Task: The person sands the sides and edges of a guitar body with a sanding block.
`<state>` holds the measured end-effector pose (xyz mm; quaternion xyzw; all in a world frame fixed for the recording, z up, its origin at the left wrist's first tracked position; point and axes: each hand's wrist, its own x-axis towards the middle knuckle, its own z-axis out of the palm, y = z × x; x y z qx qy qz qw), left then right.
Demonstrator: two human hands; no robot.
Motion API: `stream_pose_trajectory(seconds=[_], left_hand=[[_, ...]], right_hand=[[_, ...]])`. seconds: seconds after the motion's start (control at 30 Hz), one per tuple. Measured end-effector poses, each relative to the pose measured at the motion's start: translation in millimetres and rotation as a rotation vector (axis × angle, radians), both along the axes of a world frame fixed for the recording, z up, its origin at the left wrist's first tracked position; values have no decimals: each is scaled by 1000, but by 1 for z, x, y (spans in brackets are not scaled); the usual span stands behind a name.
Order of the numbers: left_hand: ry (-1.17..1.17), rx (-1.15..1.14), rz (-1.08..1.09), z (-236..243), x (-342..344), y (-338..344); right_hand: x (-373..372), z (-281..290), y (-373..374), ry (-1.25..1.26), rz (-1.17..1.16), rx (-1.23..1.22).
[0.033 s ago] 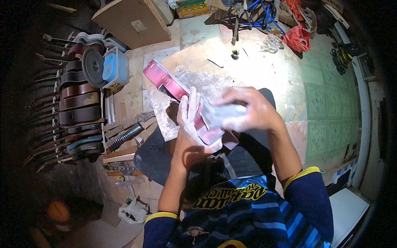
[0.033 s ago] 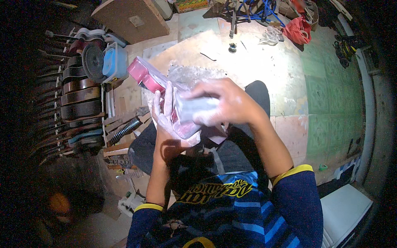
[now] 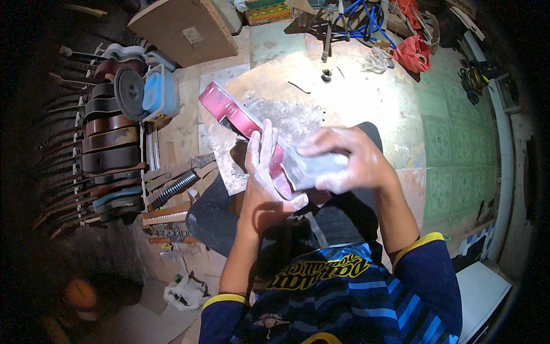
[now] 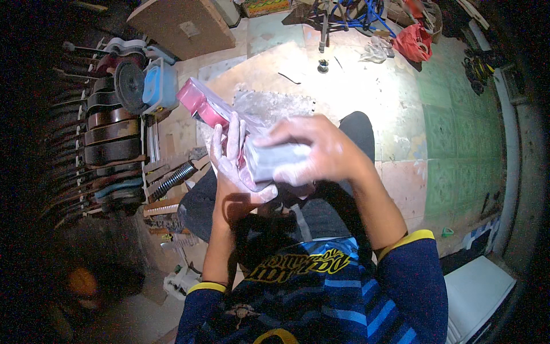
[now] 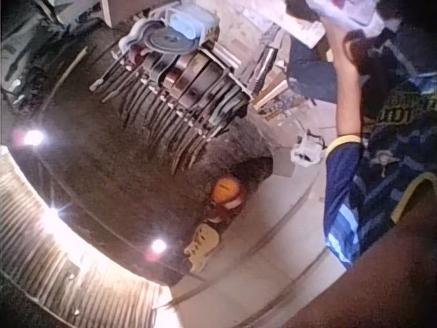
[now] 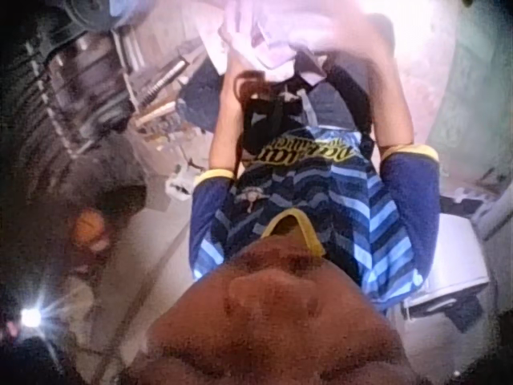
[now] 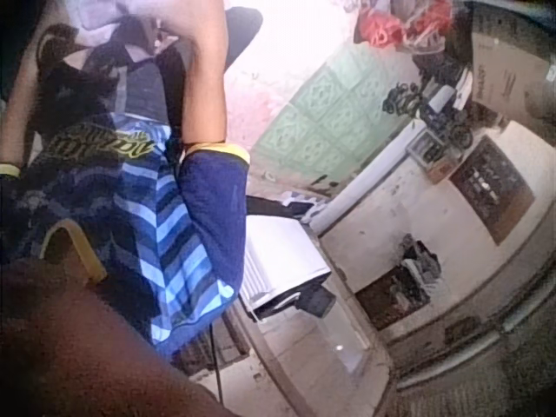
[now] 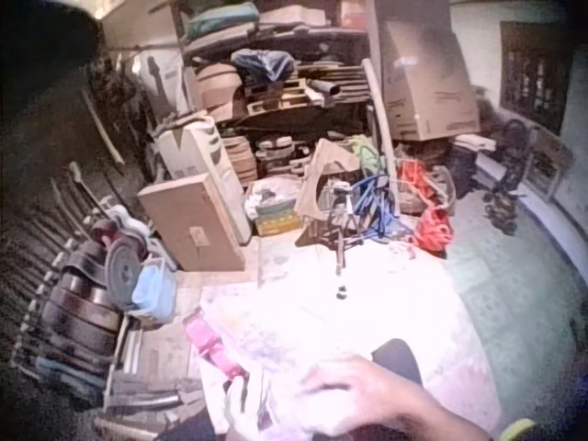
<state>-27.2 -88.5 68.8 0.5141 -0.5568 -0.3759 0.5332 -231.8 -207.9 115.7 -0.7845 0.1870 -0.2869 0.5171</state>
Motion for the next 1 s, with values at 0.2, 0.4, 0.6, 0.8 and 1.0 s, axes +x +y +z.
stream_pose_trajectory(seconds=[0.2,0.4,0.6,0.8,1.0], left_hand=[[-104,-20,23,5,6,-17],[-385,-92,130,19,20,-20],[-718,-59,400,29,7,-26],[-904,164,475,52,-4,-20],[-947,398,269,74,2,-19]], right_hand=[[-16,-66,59,-42,-433,257],[-18,-77,73,-116,-596,396],[1,-78,91,-45,-712,270],[30,-86,54,30,-918,44],[43,-70,32,242,-849,-186]])
